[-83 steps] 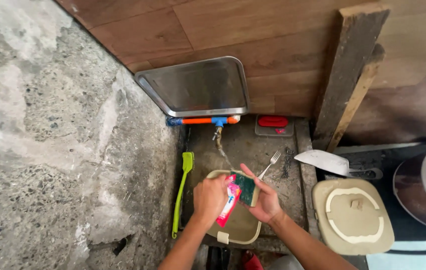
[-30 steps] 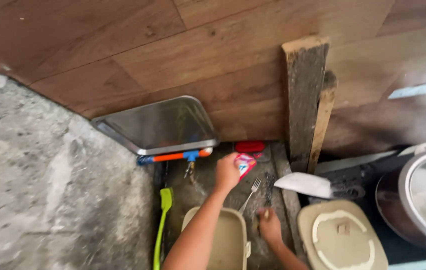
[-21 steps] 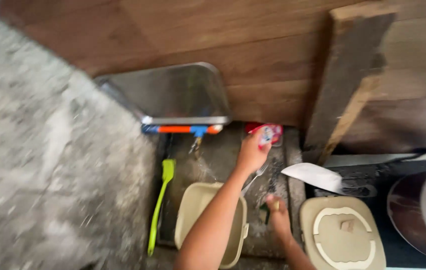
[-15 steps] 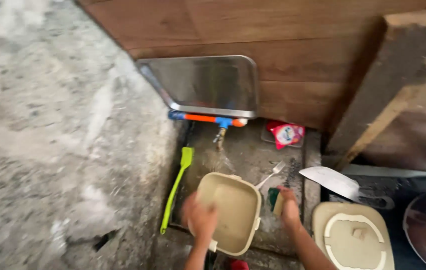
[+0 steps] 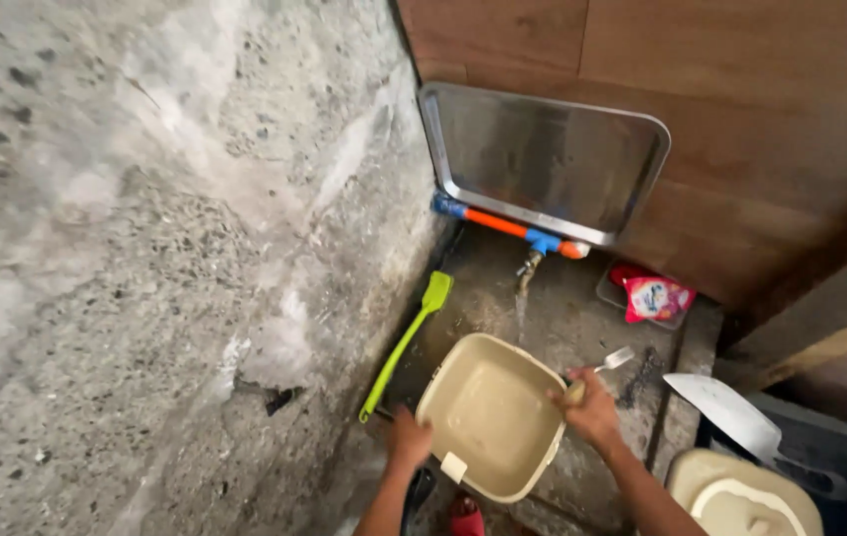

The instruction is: Washing a plastic container, its lid, and a fork at an outdoor sink using a sponge and soap.

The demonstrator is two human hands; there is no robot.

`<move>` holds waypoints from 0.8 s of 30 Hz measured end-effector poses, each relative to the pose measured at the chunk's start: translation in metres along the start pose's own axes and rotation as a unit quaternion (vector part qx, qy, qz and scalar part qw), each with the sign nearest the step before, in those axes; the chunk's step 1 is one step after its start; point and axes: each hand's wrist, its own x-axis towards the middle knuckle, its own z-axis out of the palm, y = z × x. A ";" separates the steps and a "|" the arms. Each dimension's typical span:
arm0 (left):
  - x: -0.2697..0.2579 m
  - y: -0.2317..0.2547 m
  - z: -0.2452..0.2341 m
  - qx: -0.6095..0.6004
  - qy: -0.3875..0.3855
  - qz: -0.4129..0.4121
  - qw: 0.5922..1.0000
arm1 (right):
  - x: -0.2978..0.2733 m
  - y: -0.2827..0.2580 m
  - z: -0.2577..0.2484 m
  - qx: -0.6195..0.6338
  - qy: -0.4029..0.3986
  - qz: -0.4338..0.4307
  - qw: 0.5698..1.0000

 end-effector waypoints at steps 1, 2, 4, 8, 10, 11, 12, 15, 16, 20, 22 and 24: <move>-0.007 0.004 -0.001 0.001 0.002 0.005 1.000 | -0.003 -0.009 -0.005 0.004 0.004 -0.001 1.000; -0.013 0.008 -0.001 -0.013 0.010 0.029 0.999 | -0.005 -0.017 -0.011 0.016 0.004 0.015 1.000; -0.020 0.039 -0.018 -0.021 0.011 0.057 0.998 | 0.010 -0.013 -0.021 0.031 0.008 0.038 0.999; -0.008 0.123 -0.065 -0.173 0.016 0.110 0.979 | 0.046 0.008 -0.041 0.100 0.045 0.014 0.994; -0.001 0.158 -0.081 -0.140 0.019 0.120 0.983 | 0.064 0.009 -0.046 0.096 0.062 0.015 0.993; -0.006 0.169 -0.090 -0.135 0.041 0.157 0.977 | 0.075 0.015 -0.043 0.117 0.057 0.020 0.991; -0.012 0.182 -0.098 -0.131 0.063 0.194 0.970 | 0.087 0.022 -0.040 0.137 0.053 0.024 0.989; -0.005 0.190 -0.115 -0.126 0.089 0.204 0.967 | 0.047 -0.025 -0.058 0.265 0.050 0.019 0.963; 0.000 0.185 -0.113 -0.122 0.086 0.205 0.967 | 0.044 -0.023 -0.058 0.267 0.050 0.023 0.962; 0.017 0.168 -0.102 -0.142 0.027 0.167 0.975 | 0.036 -0.021 -0.060 0.313 0.019 -0.003 0.949; 0.019 0.167 -0.099 -0.167 0.020 0.148 0.975 | 0.026 -0.029 -0.065 0.318 0.022 0.001 0.948; 0.015 0.174 -0.097 -0.193 0.030 0.145 0.970 | 0.008 -0.039 -0.076 0.326 0.039 0.020 0.944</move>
